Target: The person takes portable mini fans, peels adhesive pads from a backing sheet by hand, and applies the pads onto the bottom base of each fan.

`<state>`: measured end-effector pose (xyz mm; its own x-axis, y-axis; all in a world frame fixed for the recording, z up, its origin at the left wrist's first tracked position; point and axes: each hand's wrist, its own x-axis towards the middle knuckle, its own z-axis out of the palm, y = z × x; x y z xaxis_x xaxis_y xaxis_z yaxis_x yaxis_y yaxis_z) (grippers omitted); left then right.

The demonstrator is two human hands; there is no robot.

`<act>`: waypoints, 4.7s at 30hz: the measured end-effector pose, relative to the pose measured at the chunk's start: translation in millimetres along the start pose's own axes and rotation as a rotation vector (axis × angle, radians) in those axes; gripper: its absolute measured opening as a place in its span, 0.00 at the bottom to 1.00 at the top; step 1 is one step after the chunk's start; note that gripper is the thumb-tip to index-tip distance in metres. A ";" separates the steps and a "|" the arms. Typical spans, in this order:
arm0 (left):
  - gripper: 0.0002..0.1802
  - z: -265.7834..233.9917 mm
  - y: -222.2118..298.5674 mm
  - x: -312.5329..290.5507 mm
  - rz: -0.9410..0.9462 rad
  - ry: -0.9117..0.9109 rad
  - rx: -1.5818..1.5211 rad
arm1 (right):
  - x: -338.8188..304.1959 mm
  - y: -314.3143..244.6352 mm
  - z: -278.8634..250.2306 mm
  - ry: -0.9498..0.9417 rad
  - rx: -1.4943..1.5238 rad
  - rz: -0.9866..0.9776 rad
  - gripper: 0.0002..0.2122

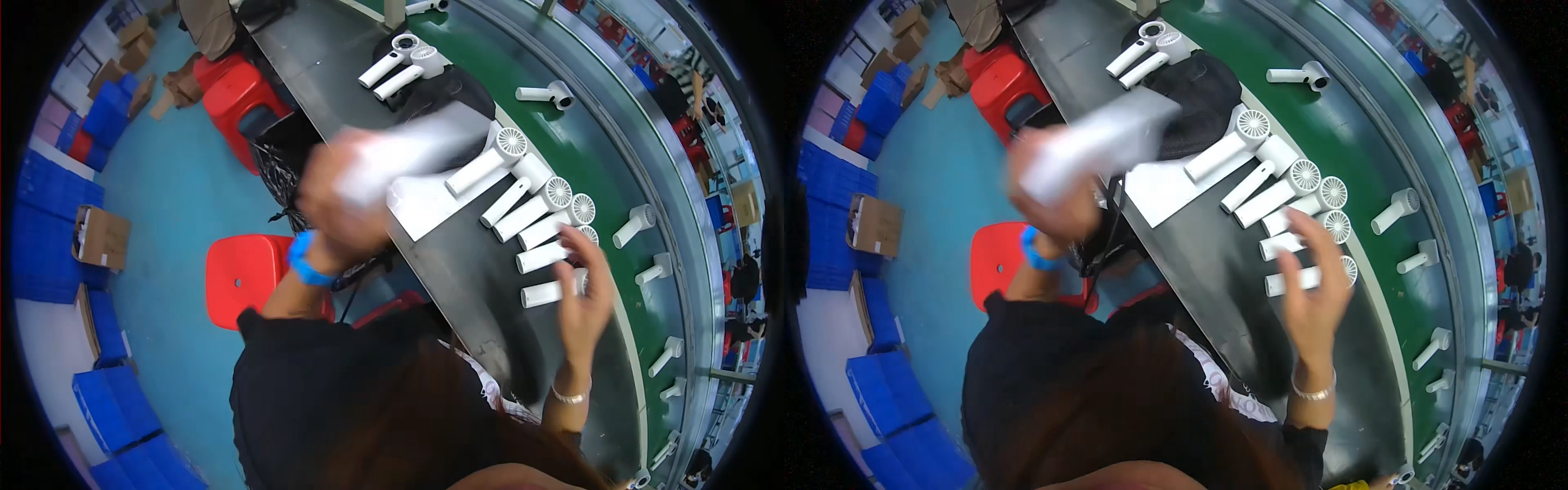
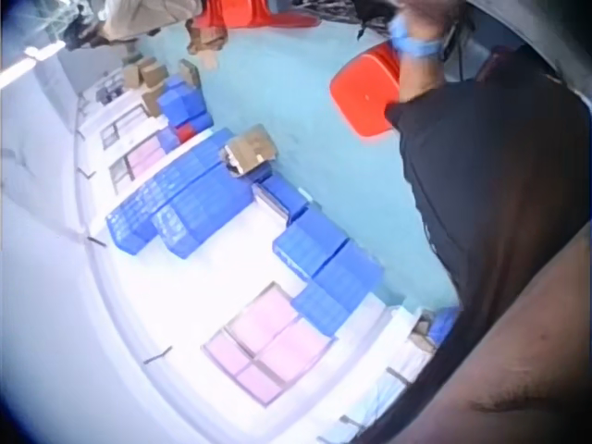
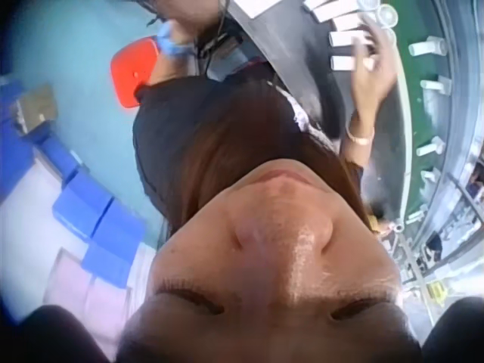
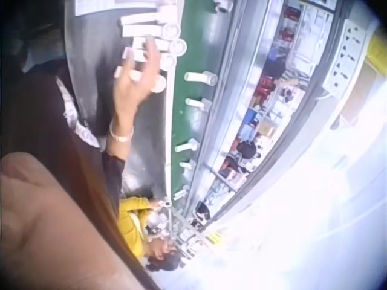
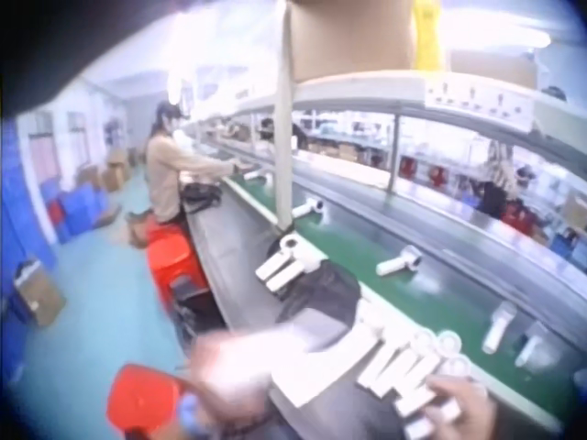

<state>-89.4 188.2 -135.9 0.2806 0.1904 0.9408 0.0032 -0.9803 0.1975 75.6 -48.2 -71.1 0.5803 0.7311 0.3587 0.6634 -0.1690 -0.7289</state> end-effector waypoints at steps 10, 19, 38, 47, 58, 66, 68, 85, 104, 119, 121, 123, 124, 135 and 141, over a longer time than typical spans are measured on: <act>0.30 -28.7 -84.5 -85.0 -0.653 -0.409 0.194 | 16.9 69.1 165.6 -0.287 -0.363 -0.625 0.16; 0.27 11.0 -44.3 -35.9 -0.457 -0.889 -0.224 | 34.9 57.8 110.8 -0.098 0.826 0.343 0.09; 0.11 84.4 56.4 10.7 -0.266 -0.555 -0.510 | -146.8 30.6 -155.2 0.805 -0.166 -0.476 0.09; 0.12 127.8 162.6 -12.4 0.049 -1.005 -0.960 | -231.2 80.3 -68.2 -0.126 -0.155 0.423 0.09; 0.32 195.3 246.4 -62.0 0.451 -1.196 -0.827 | -199.6 149.7 -106.0 0.490 -0.215 0.486 0.06; 0.34 179.2 247.6 -60.6 0.425 -1.230 -0.729 | -169.0 150.6 -86.1 0.355 -0.685 0.383 0.04; 0.34 180.1 247.7 -61.2 0.411 -1.209 -0.744 | -166.9 151.1 -81.6 0.317 -0.760 0.396 0.04; 0.28 184.8 239.9 -62.9 0.372 -1.144 -0.842 | -154.8 136.9 -123.3 0.604 -0.545 0.670 0.05; 0.15 192.4 215.2 0.7 0.496 -0.777 -0.750 | -118.5 46.9 -82.4 0.380 -0.138 0.181 0.01; 0.25 387.9 -16.2 46.1 -0.004 -1.058 -0.215 | -173.7 83.6 -86.6 0.952 -0.099 0.404 0.02; 0.20 382.3 -22.7 55.8 0.066 -0.725 -0.265 | -174.0 85.6 -84.4 0.937 -0.157 0.447 0.01; 0.15 373.1 -28.5 84.5 0.115 -0.495 -0.312 | -173.2 80.9 -87.4 0.957 -0.209 0.447 0.01; 0.14 360.2 -6.8 100.9 -0.027 -0.502 -0.402 | -173.6 78.0 -89.7 0.968 -0.204 0.429 0.01; 0.18 191.0 158.9 68.0 -0.666 -0.922 -1.362 | -181.6 58.2 -93.2 0.950 -0.099 0.415 0.04; 0.24 153.7 207.4 20.5 0.025 -0.885 -0.992 | -185.0 41.1 -91.9 0.821 -0.033 0.376 0.12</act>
<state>64.5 -19.3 -118.0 0.7972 -0.2958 0.5263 -0.6019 -0.4577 0.6544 39.0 -251.2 -113.7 0.9077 -0.0760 0.4127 0.3678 -0.3298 -0.8695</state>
